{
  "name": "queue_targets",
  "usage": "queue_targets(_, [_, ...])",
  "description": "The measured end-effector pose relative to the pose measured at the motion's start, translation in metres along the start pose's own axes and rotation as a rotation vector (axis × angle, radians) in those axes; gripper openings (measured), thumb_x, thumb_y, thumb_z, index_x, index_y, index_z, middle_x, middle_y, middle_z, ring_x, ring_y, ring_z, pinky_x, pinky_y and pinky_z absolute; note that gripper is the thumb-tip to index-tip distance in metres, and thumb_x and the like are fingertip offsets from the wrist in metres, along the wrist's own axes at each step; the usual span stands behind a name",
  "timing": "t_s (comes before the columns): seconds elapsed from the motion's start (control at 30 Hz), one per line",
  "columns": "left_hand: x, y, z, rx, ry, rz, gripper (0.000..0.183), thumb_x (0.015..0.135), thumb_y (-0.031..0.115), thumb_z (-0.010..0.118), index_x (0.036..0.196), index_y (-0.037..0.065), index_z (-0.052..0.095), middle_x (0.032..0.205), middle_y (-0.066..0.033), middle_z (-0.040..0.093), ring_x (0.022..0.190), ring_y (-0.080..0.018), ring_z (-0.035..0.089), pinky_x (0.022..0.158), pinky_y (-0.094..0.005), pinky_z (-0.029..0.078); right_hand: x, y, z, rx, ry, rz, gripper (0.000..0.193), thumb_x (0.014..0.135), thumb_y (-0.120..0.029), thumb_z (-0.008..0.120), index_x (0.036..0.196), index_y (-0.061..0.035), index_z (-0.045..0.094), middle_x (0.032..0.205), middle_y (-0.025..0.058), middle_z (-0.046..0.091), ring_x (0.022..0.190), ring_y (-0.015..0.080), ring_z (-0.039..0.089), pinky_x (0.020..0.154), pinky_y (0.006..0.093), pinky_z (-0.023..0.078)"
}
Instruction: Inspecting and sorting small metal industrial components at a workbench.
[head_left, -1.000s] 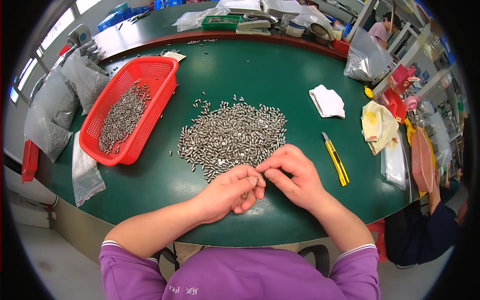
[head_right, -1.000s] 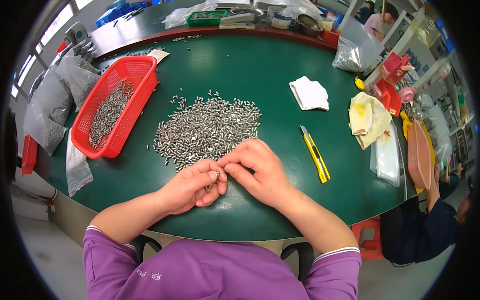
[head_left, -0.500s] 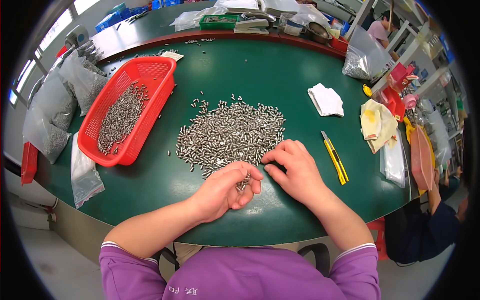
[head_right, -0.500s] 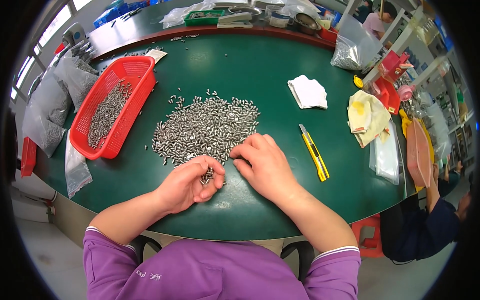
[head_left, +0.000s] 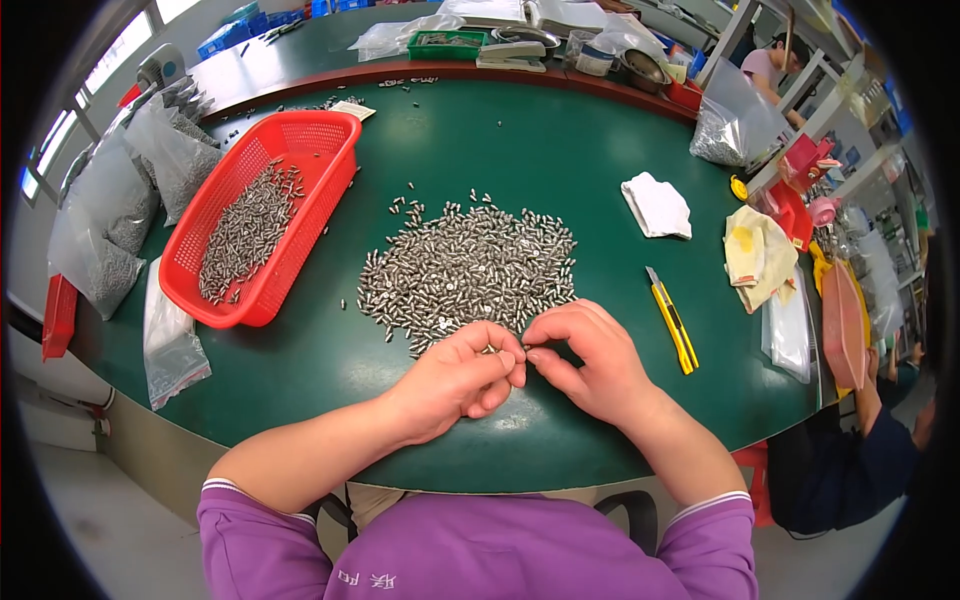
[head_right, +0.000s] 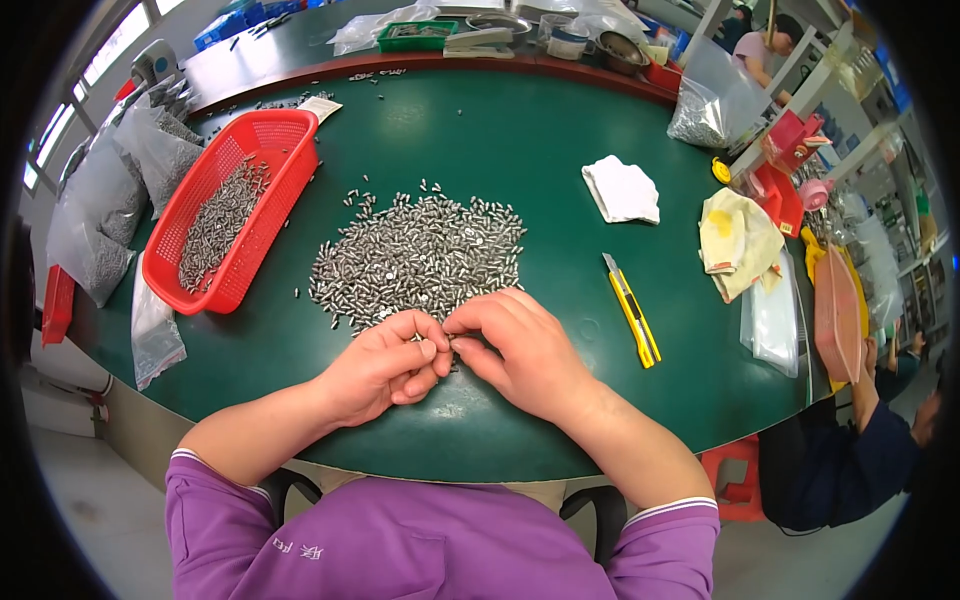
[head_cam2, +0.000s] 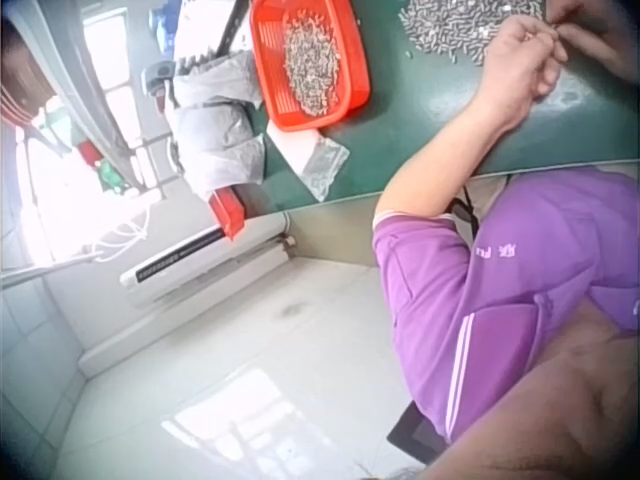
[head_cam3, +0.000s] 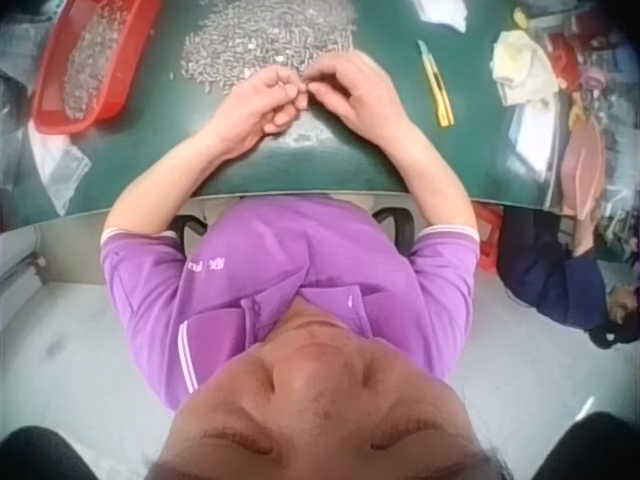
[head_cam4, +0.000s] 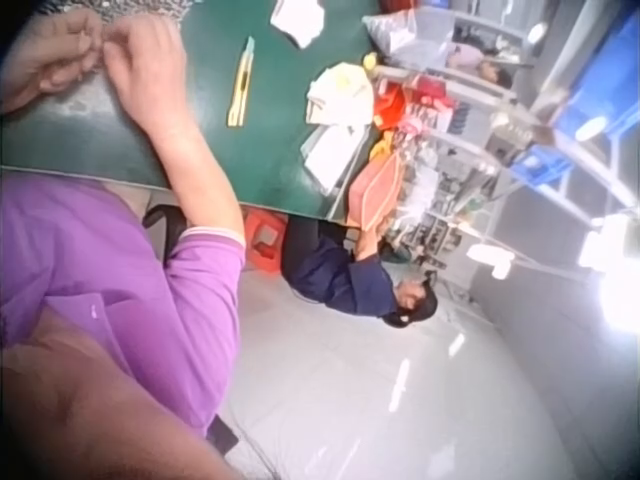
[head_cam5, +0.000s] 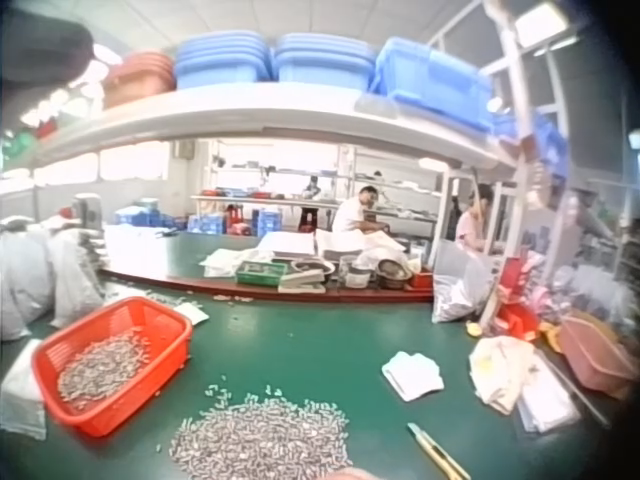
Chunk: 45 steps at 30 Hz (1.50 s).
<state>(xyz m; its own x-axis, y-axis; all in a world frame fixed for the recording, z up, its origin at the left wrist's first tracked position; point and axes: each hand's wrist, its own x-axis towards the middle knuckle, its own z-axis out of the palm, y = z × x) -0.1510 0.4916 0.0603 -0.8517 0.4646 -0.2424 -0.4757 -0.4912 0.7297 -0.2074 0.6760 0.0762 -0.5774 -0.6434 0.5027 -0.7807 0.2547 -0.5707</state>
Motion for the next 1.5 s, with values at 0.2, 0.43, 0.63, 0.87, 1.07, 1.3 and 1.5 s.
queue_targets(0.2, [-0.001, 0.001, 0.001, 0.01, -0.001, -0.008, 0.008, 0.09, 0.013, 0.049, 0.095, 0.007, 0.046, 0.082, -0.0035, 0.054, 0.056, -0.0051, 0.043, 0.045, -0.018, 0.031, 0.001, -0.002, -0.001, 0.048, 0.042, -0.009, 0.025, 0.069, -0.002, 0.068, 0.09, -0.0076, 0.057, 0.08, 0.0031, 0.062, 0.072, 0.0199, 0.059, 0.064, 0.0307, 0.046])
queue_targets(0.43, [0.0, -0.002, 0.0, 0.064, -0.01, -0.042, 0.013, 0.091, 0.017, 0.049, 0.097, 0.007, 0.044, 0.082, -0.0035, 0.054, 0.055, -0.0047, 0.042, 0.044, -0.018, 0.031, 0.0, -0.001, 0.002, 0.102, 0.066, -0.08, 0.029, 0.07, -0.004, 0.069, 0.098, -0.008, 0.059, 0.08, 0.002, 0.063, 0.072, 0.0196, 0.059, 0.062, 0.0306, 0.047])
queue_targets(0.63, [0.001, -0.001, 0.0, 0.069, -0.027, -0.052, 0.015, 0.093, 0.02, 0.044, 0.097, 0.006, 0.046, 0.083, -0.0045, 0.053, 0.055, -0.0059, 0.043, 0.044, -0.0186, 0.031, 0.0, 0.0, -0.001, 0.023, 0.058, 0.096, 0.028, 0.072, 0.002, 0.065, 0.099, -0.0052, 0.058, 0.081, 0.0041, 0.065, 0.072, 0.0185, 0.06, 0.065, 0.0287, 0.048])
queue_targets(0.87, [0.0, -0.001, -0.002, 0.001, -0.054, -0.063, 0.019, 0.092, 0.018, 0.039, 0.096, 0.004, 0.051, 0.084, -0.0061, 0.053, 0.057, -0.0085, 0.044, 0.045, -0.0196, 0.033, -0.001, 0.012, -0.005, -0.17, 0.061, 0.211, 0.016, 0.076, -0.007, 0.062, 0.091, -0.0096, 0.061, 0.082, 0.0041, 0.058, 0.078, 0.023, 0.054, 0.068, 0.0339, 0.045])
queue_targets(1.07, [-0.001, 0.001, 0.0, -0.035, -0.031, -0.023, 0.022, 0.092, 0.018, 0.039, 0.1, 0.002, 0.052, 0.085, -0.0071, 0.054, 0.061, -0.0093, 0.045, 0.049, -0.0205, 0.035, -0.003, 0.009, -0.004, -0.225, -0.055, 0.289, 0.011, 0.073, -0.008, 0.064, 0.084, -0.0109, 0.062, 0.082, 0.0052, 0.051, 0.082, 0.025, 0.052, 0.07, 0.0352, 0.045])
queue_targets(1.3, [0.001, -0.004, -0.004, -0.022, -0.027, 0.025, 0.016, 0.093, 0.018, 0.042, 0.097, 0.005, 0.051, 0.087, -0.0062, 0.055, 0.06, -0.0086, 0.045, 0.049, -0.0209, 0.035, -0.004, 0.01, -0.002, -0.253, -0.096, 0.264, 0.01, 0.073, -0.006, 0.064, 0.082, -0.008, 0.059, 0.085, 0.0054, 0.052, 0.085, 0.0232, 0.052, 0.072, 0.0332, 0.044])
queue_targets(1.5, [0.001, -0.002, -0.002, -0.02, -0.01, 0.011, 0.009, 0.092, 0.015, 0.047, 0.094, 0.007, 0.049, 0.086, -0.0039, 0.055, 0.059, -0.0058, 0.044, 0.047, -0.0183, 0.033, -0.002, 0.007, -0.003, -0.078, -0.008, 0.05, 0.018, 0.071, -0.003, 0.066, 0.085, -0.0064, 0.055, 0.085, 0.0065, 0.059, 0.08, 0.0238, 0.058, 0.07, 0.0331, 0.046])
